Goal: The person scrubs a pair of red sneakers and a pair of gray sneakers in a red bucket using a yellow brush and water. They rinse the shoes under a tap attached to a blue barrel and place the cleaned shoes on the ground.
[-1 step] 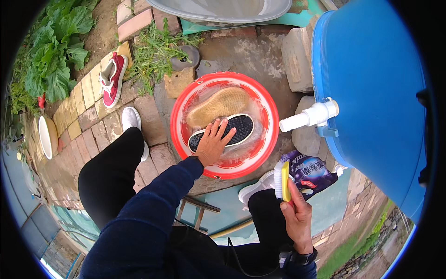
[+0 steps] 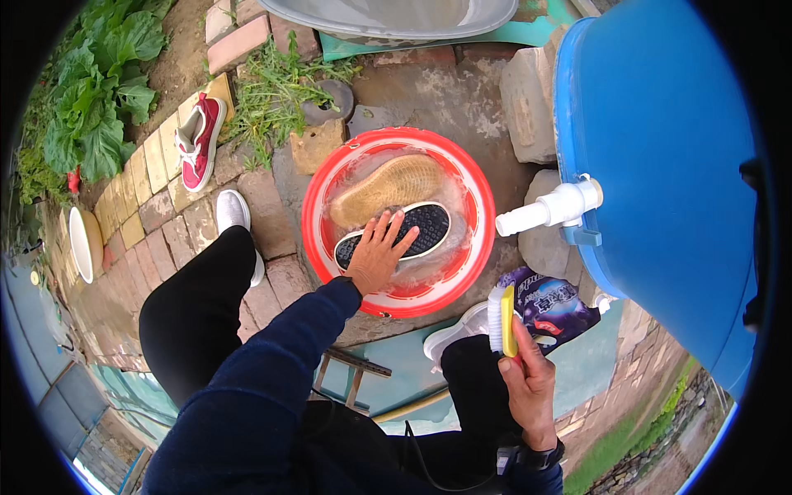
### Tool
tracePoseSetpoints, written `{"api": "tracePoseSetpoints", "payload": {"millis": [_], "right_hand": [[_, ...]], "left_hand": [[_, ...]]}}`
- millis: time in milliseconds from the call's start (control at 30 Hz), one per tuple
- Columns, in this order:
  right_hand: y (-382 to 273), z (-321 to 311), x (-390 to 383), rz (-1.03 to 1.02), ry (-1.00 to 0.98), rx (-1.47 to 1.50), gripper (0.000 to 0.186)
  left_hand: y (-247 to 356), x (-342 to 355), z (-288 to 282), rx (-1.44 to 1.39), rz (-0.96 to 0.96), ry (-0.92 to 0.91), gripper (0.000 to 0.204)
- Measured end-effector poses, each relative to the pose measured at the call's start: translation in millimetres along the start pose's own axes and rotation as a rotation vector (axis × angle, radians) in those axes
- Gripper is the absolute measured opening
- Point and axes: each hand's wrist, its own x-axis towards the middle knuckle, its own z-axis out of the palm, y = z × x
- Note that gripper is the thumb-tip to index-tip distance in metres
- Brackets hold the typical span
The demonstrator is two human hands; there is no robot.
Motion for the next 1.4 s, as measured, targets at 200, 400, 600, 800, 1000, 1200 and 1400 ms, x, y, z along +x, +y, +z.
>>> {"api": "tracePoseSetpoints", "payload": {"millis": [200,400,600,800,1000,1200,1400], "right_hand": [[-2.6,-3.5,12.0,0.065,-0.037,0.110,0.059],[8.2,7.7,-1.7,-0.092,0.003,-0.007,0.060],[11.4,3.2,-14.8,-0.125,0.063,-0.013,0.056],[51.5,24.0,8.1,-0.153,-0.003,-0.086,0.054],[110.4,57.5,126.4,-0.139,0.015,-0.352,0.051],[104.2,133.7,189.6,0.000,0.029,-0.621,0.051],[107.6,127.3,173.2,-0.153,-0.248,-0.815,0.053]], "left_hand": [[-27.8,12.3,4.4,-0.045,0.012,-0.107,0.084],[-36.9,21.7,-19.4,-0.169,-0.083,-0.273,0.089],[-9.3,17.1,-59.7,-0.207,-0.131,-0.171,0.094],[2.7,-21.1,-58.7,-0.425,-0.182,-0.097,0.106],[-10.9,-38.2,-49.5,-0.356,-0.504,-0.264,0.103],[-9.2,-40.2,-29.9,-0.342,-0.489,-0.157,0.103],[-9.3,-36.7,-30.2,-0.356,-0.498,-0.158,0.102]]}}
